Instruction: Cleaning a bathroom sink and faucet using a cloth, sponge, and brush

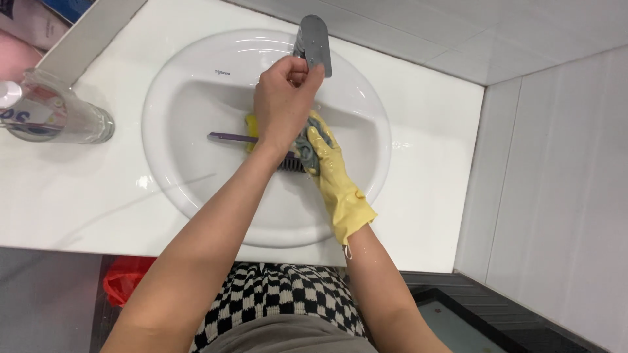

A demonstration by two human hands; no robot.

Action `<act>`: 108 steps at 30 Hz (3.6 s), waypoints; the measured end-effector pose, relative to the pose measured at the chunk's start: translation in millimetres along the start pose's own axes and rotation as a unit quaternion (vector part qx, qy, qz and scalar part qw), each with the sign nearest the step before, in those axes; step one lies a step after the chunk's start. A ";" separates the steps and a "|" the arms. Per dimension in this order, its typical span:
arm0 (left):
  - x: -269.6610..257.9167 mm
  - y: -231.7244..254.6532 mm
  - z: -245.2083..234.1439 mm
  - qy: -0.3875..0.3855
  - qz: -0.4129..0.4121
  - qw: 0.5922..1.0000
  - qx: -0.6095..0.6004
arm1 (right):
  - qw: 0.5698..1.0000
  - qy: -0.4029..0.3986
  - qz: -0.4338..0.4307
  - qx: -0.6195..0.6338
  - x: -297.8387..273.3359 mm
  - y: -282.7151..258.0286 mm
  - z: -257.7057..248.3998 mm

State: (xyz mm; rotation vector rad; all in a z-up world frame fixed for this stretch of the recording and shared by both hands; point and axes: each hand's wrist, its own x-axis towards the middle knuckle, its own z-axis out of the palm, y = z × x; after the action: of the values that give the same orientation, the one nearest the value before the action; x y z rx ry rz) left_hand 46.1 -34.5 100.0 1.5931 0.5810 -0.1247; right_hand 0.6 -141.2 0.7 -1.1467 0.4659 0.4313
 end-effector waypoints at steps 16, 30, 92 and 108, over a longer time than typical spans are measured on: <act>-51.9 -123.6 -50.9 0.035 -0.032 0.999 -0.006 | 0.906 0.059 -0.013 -0.419 -12.7 -26.1 13.6; -32.3 -163.5 -49.7 0.015 0.032 0.997 0.075 | 0.864 -0.207 -0.270 -0.371 98.7 -118.7 62.5; -54.7 -173.9 -108.6 0.030 0.139 0.960 0.241 | 0.630 -0.128 0.016 -0.766 -24.6 83.7 -37.3; -11.9 -175.8 -90.9 -0.172 -0.021 0.888 0.427 | 0.841 0.147 -0.133 -0.504 -72.1 -37.0 40.0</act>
State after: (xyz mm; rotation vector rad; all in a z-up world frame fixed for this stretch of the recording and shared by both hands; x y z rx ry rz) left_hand -64.3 48.6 -42.2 2.3352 0.2770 -0.7674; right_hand -33.4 -123.2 82.5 -2.3006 0.3216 0.2381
